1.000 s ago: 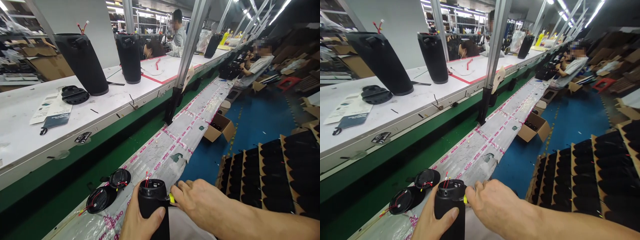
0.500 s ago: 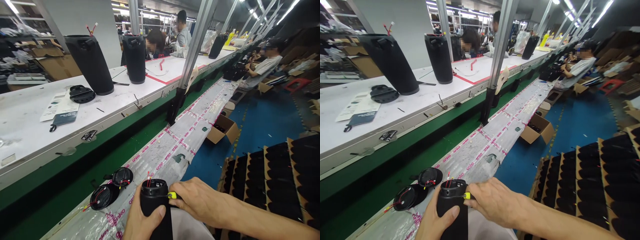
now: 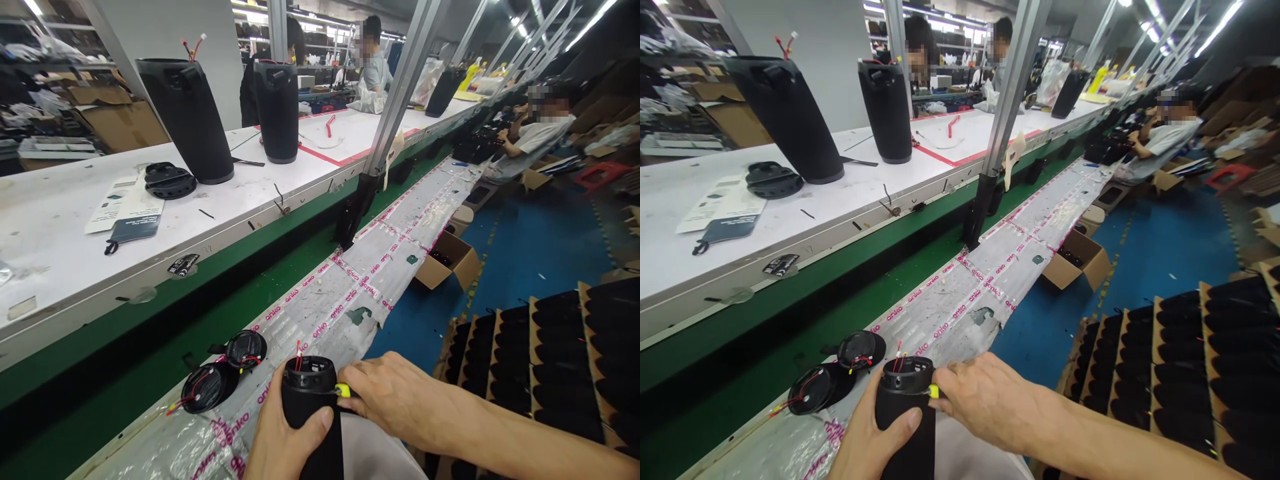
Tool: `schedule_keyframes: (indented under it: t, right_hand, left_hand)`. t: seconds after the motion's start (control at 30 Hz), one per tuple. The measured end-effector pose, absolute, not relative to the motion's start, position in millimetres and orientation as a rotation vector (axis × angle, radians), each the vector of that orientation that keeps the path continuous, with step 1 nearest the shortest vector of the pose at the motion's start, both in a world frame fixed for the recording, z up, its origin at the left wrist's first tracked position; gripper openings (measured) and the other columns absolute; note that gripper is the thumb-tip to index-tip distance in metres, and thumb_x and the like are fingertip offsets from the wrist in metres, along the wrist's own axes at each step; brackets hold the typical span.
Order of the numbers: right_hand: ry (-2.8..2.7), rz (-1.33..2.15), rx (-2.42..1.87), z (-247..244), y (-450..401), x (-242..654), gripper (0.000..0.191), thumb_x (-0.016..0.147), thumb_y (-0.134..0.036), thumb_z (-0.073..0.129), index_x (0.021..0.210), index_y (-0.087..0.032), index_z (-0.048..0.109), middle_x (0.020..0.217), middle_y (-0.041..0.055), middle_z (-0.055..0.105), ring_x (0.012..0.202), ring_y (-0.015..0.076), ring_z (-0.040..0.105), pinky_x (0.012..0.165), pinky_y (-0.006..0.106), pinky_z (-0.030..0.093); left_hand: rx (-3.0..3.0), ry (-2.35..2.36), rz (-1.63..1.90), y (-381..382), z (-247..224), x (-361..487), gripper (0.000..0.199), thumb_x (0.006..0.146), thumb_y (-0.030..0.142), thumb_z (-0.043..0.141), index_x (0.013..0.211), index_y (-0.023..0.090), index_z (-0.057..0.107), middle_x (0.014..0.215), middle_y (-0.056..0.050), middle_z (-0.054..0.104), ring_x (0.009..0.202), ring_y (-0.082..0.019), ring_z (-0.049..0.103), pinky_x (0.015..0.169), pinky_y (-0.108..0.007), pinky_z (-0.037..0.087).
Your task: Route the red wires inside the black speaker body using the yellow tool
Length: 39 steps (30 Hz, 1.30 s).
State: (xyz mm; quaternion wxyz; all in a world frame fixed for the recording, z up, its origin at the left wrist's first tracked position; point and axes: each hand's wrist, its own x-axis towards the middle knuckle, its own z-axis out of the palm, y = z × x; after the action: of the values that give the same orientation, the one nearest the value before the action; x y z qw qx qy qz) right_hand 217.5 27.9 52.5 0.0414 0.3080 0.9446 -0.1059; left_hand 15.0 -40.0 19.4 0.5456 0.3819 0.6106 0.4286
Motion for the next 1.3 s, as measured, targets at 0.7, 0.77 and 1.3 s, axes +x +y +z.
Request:
schedule_keyframes:
  t: [0.7,0.77,1.3]
  right_hand:
    - [2.902,-0.346,0.845,47,35,219,0.015,0.106,-0.031,0.054,0.100,-0.018,0.055,0.081,0.0030,0.069,0.061,0.0192,0.064,0.049,0.035,0.024]
    - [2.949,-0.614,0.981,45,37,223,0.019,0.109,-0.035,0.048,0.104,-0.018,0.055,0.084,0.0016,0.071,0.067,0.0177,0.066,0.055,0.032,0.033]
    - [2.883,-0.466,1.000,61,34,211,0.019,0.107,-0.038,0.052,0.098,-0.022,0.051,0.087,0.0008,0.071,0.070,0.0221,0.069,0.055,0.035,0.029]
  left_hand:
    - [0.882,1.605,0.946,-43,8,18,0.079,0.066,0.058,0.078,0.130,0.018,0.055,0.123,-0.013,0.072,0.122,-0.041,0.063,0.107,-0.054,0.044]
    - [0.832,1.540,0.973,-41,10,16,0.080,0.066,0.062,0.078,0.130,0.019,0.057,0.124,-0.012,0.073,0.123,-0.040,0.063,0.107,-0.051,0.045]
    - [0.842,1.456,0.949,-39,8,-4,0.076,0.078,0.067,0.072,0.137,0.020,0.060,0.144,-0.014,0.064,0.139,-0.041,0.051,0.120,-0.060,0.032]
